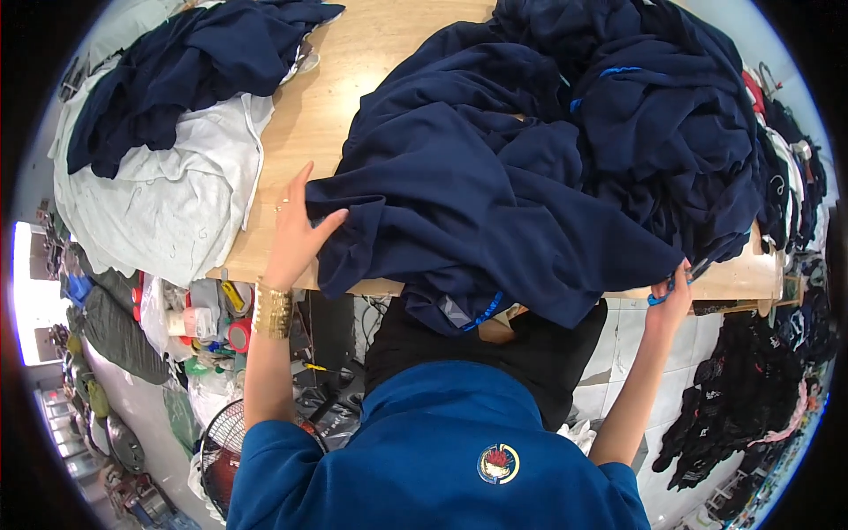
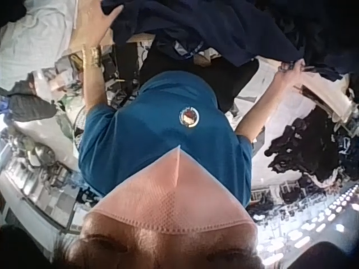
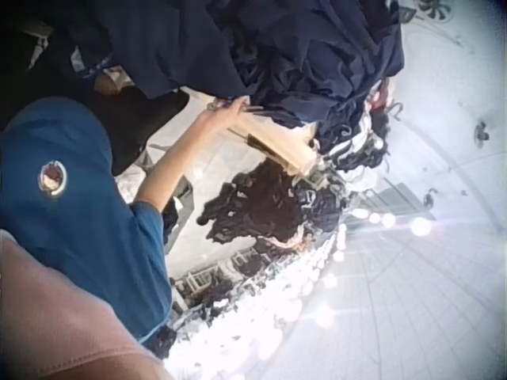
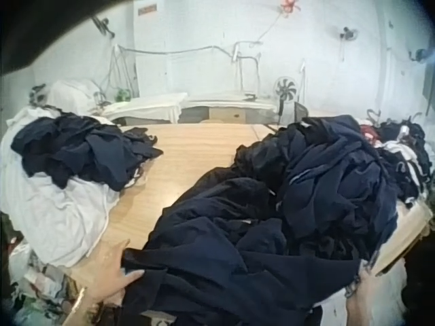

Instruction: Trimming loose threads from navy blue garments using thread snips.

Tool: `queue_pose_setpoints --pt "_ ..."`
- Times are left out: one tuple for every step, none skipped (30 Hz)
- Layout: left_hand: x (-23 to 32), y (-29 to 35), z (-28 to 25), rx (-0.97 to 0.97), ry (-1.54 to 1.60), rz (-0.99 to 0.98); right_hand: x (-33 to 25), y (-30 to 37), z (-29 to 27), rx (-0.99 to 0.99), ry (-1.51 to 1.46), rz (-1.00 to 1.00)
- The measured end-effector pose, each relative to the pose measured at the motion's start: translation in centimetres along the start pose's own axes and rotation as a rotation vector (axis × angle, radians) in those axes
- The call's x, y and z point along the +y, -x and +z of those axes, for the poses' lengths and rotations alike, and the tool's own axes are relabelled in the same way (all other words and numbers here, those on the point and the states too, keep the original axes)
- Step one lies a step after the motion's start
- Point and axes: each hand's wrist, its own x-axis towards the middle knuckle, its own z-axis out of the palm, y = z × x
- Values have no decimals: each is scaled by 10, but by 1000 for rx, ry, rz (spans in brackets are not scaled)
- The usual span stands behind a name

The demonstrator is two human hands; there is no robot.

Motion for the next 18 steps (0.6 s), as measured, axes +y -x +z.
queue_pose_setpoints --pt "-11 0 4 -100 -31 -42 -2 8 9 -37 21 -15" --pt "-19 -2 9 -99 -29 -41 -5 13 15 -72 41 -30" --pt "-26 -5 16 -84 53 -103 -9 13 18 -97 46 -61" --pt "-33 -10 21 -72 133 -164 -14 15 20 -91 46 -65" --pt "-40 -17 24 -4 241 -200 -19 16 22 -129 67 -83" --pt "-46 -26 27 -6 246 -198 -25 17 24 -168 91 -101" --pt "-50 -36 29 0 302 -251 -29 17 27 -218 107 -105" --pt "-53 -47 32 8 357 -304 -33 18 27 -221 105 -108" --pt "-57 -57 39 20 356 -303 -36 18 31 -255 60 -90" --pt "-62 -69 51 -6 319 -244 -41 18 35 -287 14 -74" --pt "-62 -80 58 -31 279 -186 -52 22 41 -307 -8 -74" --pt "-52 -92 60 -26 284 -178 -63 24 38 -417 -50 -98" --pt "-39 -102 56 -256 123 -209 -72 26 40 -396 -64 -125" --pt "-32 -112 52 -484 -42 -238 -82 29 41 -375 -79 -152" --pt "-43 -117 50 -474 33 -160 -92 29 44 -467 -82 -177" --pt "-31 -130 40 -468 34 -150 -99 27 45 -465 -88 -188" --pt "-21 -146 24 -557 -121 -81 -105 24 48 -442 -39 -199" --pt "-7 -162 8 -646 -276 -9 -111 21 50 -415 11 -210"
